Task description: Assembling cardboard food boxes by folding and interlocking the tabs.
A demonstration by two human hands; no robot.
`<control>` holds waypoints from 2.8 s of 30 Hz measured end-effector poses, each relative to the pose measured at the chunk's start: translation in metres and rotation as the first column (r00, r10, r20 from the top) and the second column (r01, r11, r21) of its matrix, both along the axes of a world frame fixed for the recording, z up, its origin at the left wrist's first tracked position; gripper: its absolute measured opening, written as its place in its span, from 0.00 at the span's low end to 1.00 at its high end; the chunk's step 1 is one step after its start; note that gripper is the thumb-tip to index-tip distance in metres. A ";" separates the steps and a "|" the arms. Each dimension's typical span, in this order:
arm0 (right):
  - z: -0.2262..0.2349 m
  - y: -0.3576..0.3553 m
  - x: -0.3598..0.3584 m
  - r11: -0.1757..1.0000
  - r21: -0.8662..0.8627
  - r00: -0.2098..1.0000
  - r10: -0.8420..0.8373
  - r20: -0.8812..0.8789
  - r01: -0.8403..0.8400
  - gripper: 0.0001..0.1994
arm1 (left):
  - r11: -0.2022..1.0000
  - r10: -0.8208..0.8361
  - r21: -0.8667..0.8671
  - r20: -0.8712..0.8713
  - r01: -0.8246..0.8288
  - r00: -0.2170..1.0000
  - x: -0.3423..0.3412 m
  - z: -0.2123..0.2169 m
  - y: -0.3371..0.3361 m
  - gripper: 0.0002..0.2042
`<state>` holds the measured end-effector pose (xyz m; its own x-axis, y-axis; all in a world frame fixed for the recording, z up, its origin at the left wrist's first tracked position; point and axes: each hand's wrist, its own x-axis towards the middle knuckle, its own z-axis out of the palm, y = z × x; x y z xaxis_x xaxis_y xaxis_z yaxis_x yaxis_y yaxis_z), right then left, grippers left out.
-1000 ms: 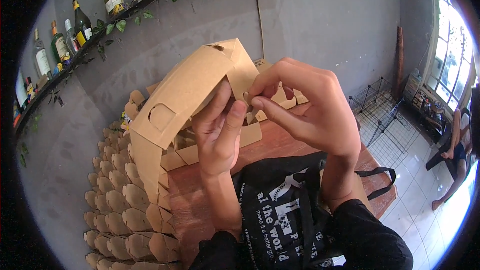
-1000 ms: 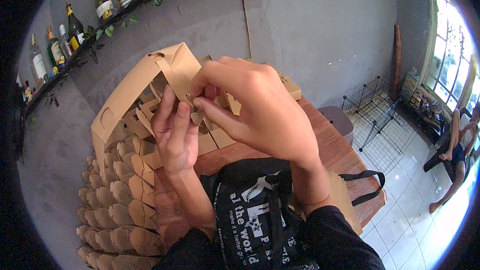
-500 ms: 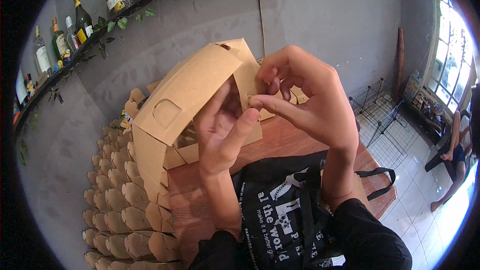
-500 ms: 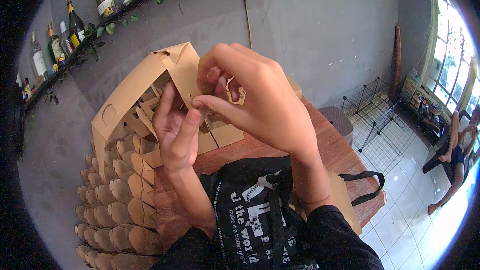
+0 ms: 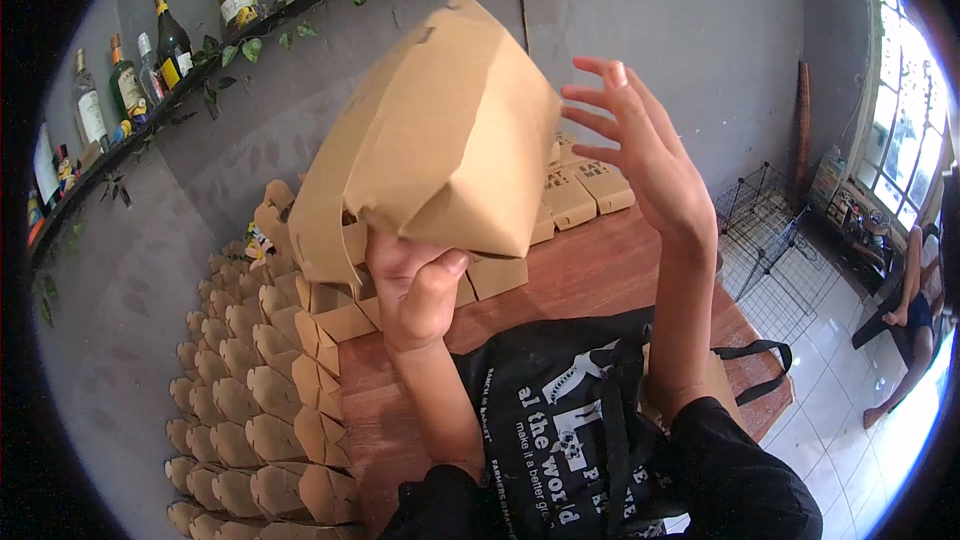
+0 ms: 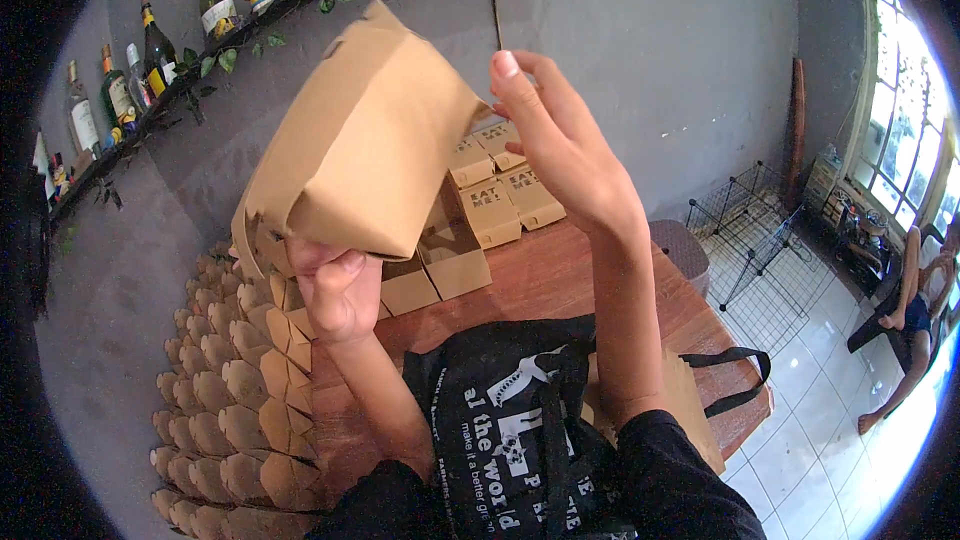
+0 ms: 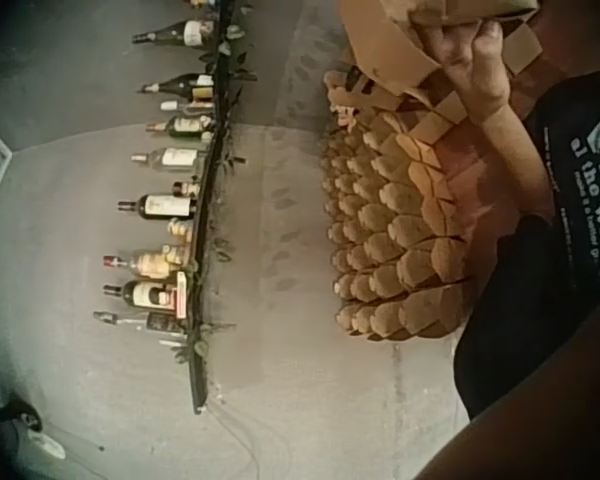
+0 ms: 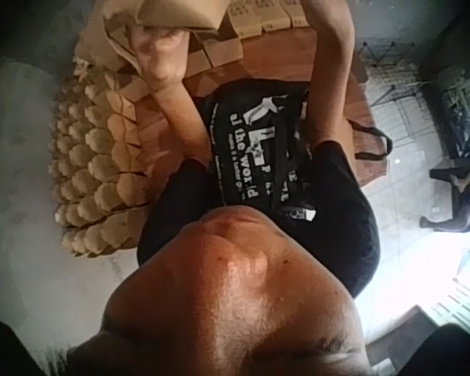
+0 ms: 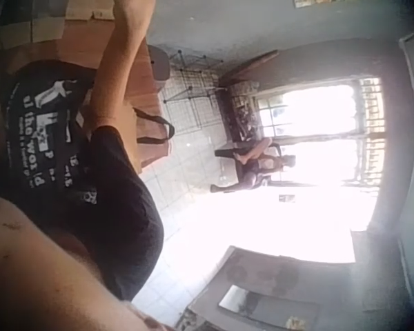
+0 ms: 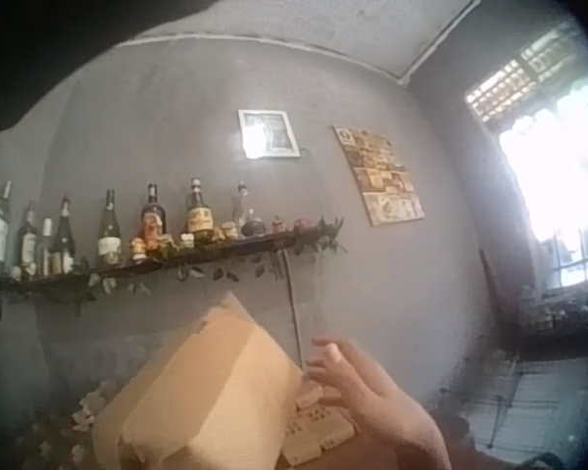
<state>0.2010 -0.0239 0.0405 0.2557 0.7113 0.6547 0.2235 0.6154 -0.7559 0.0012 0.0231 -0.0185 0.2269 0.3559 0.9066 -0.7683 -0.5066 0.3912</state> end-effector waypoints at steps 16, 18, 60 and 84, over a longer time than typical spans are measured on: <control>0.001 0.011 0.006 0.878 0.252 0.815 0.473 -0.333 -0.407 0.18 | 0.938 -0.020 -0.342 0.092 0.051 0.996 0.008 -0.027 0.038 0.32; -0.001 0.009 0.010 0.873 0.268 0.808 0.481 -0.340 -0.407 0.14 | 0.908 0.043 -0.419 0.068 -0.010 0.997 0.012 -0.021 0.042 0.30; 0.001 -0.024 -0.016 0.808 0.574 0.822 -0.412 0.393 0.131 0.07 | 0.959 -0.078 -0.275 -0.470 -0.062 0.879 0.019 0.021 -0.034 0.27; -0.001 -0.018 -0.015 0.778 0.625 0.768 -0.439 0.466 0.066 0.10 | 0.972 0.021 -0.214 -0.342 -0.099 0.939 0.021 0.016 -0.020 0.29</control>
